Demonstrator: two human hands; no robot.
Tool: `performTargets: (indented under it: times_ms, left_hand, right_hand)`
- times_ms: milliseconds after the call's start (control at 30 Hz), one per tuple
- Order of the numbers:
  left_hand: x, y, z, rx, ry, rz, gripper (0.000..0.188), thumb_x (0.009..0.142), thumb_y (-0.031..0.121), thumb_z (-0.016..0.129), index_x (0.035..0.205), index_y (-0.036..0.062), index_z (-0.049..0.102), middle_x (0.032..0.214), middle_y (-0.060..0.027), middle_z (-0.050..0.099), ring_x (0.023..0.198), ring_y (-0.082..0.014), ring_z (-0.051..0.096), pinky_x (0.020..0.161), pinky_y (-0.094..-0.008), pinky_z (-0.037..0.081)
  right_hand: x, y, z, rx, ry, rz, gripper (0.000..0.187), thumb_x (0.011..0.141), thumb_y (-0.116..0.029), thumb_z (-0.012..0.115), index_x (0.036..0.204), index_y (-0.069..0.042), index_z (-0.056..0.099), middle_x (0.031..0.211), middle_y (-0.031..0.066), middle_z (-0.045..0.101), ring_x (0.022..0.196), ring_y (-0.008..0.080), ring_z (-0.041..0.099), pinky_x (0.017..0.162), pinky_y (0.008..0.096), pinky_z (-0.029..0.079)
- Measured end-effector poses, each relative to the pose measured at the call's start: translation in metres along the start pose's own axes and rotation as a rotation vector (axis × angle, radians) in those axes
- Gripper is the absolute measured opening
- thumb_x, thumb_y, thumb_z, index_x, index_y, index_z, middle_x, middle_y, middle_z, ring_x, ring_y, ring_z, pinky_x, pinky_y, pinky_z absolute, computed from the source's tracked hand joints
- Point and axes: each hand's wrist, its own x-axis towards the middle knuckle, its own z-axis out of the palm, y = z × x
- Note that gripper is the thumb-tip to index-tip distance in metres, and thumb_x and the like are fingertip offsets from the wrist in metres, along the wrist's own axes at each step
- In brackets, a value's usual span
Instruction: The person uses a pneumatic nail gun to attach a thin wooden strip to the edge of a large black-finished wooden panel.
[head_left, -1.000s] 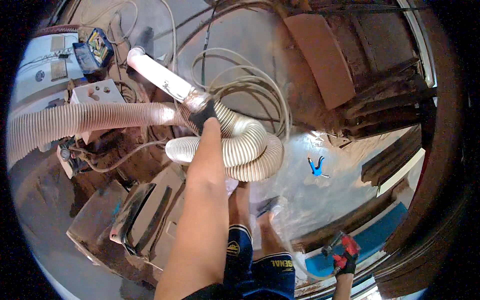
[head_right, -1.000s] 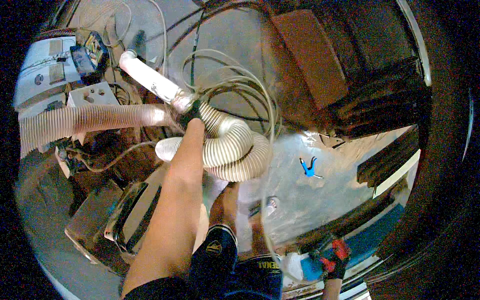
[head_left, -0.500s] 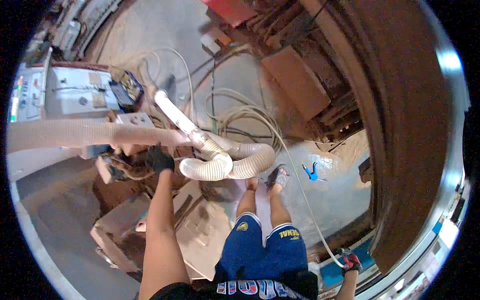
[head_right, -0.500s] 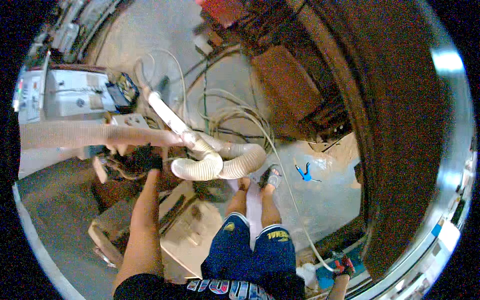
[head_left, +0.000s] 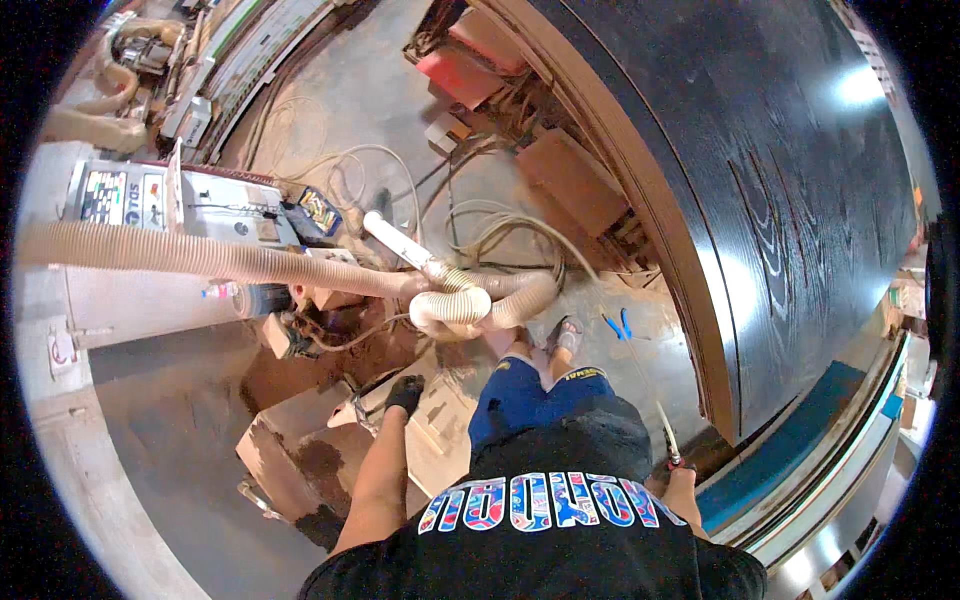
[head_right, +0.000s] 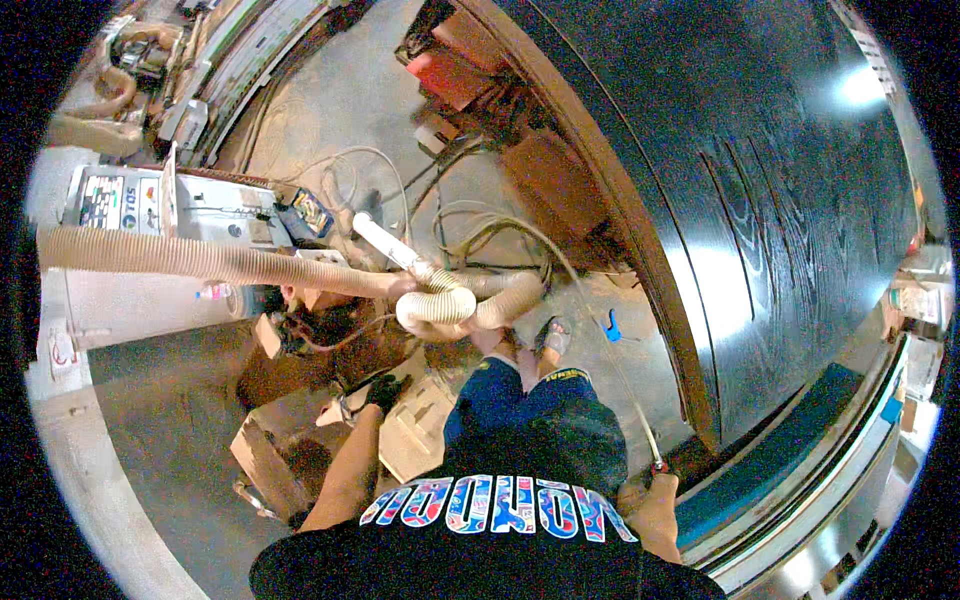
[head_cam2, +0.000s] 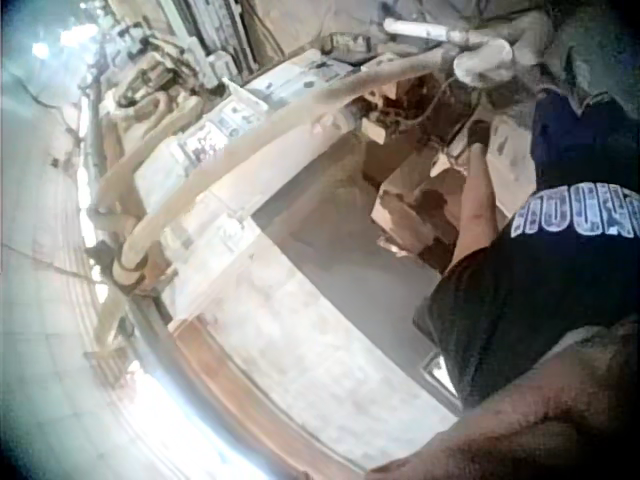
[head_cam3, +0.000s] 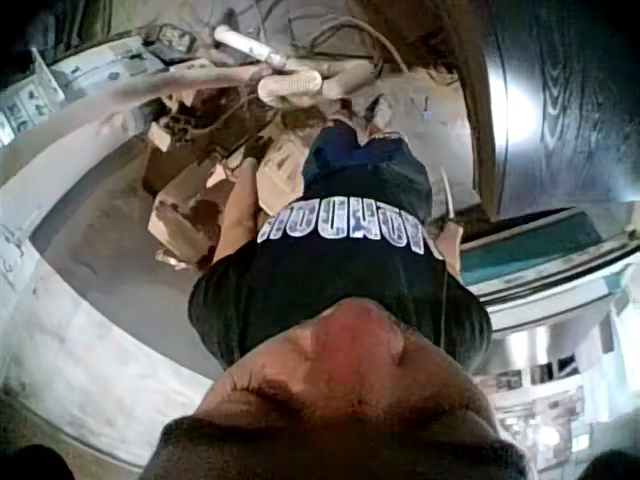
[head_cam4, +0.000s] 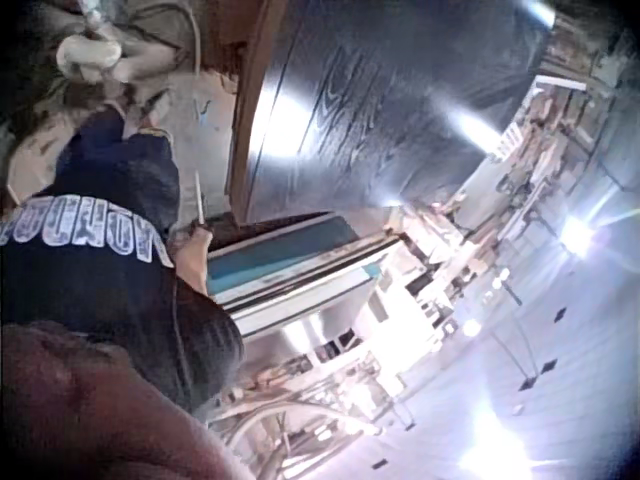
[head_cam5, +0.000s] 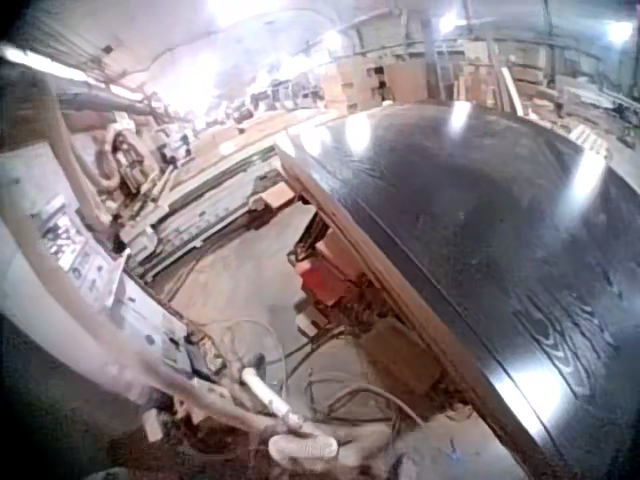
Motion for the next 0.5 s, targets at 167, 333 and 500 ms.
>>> performTargets:
  times_ms: [167, 333, 500]
  left_hand:
    - [-0.035, -0.002, 0.039, -0.302, 0.047, -0.083, 0.048, 0.079, 0.034, 0.067, 0.115, 0.0024, 0.063, 0.122, -0.0189, 0.061, 0.113, -0.0309, 0.058, 0.095, -0.0372, 0.045]
    - [-0.023, -0.037, 0.071, -0.072, -0.055, -0.042, 0.048, 0.08, 0.035, 0.066, 0.115, 0.0017, 0.063, 0.118, -0.0202, 0.063, 0.112, -0.0317, 0.059, 0.095, -0.0375, 0.046]
    - [0.012, -0.068, 0.08, -0.001, 0.039, 0.122, 0.046, 0.081, 0.036, 0.063, 0.114, 0.0045, 0.065, 0.118, -0.0181, 0.063, 0.112, -0.033, 0.058, 0.097, -0.0381, 0.044]
  right_hand:
    - [0.002, -0.01, 0.031, -0.029, -0.074, -0.017, 0.022, 0.093, -0.023, 0.048, 0.096, -0.007, 0.064, 0.092, 0.01, 0.066, 0.086, 0.0239, 0.061, 0.075, 0.0355, 0.049]
    - [0.001, -0.014, 0.052, -0.036, -0.114, -0.033, 0.022, 0.094, -0.023, 0.047, 0.097, -0.007, 0.064, 0.092, 0.0104, 0.065, 0.086, 0.024, 0.061, 0.074, 0.0355, 0.049]
    - [-0.016, -0.014, 0.063, -0.051, -0.154, -0.008, 0.023, 0.094, -0.023, 0.047, 0.097, -0.007, 0.063, 0.092, 0.0108, 0.065, 0.085, 0.0241, 0.061, 0.074, 0.0355, 0.048]
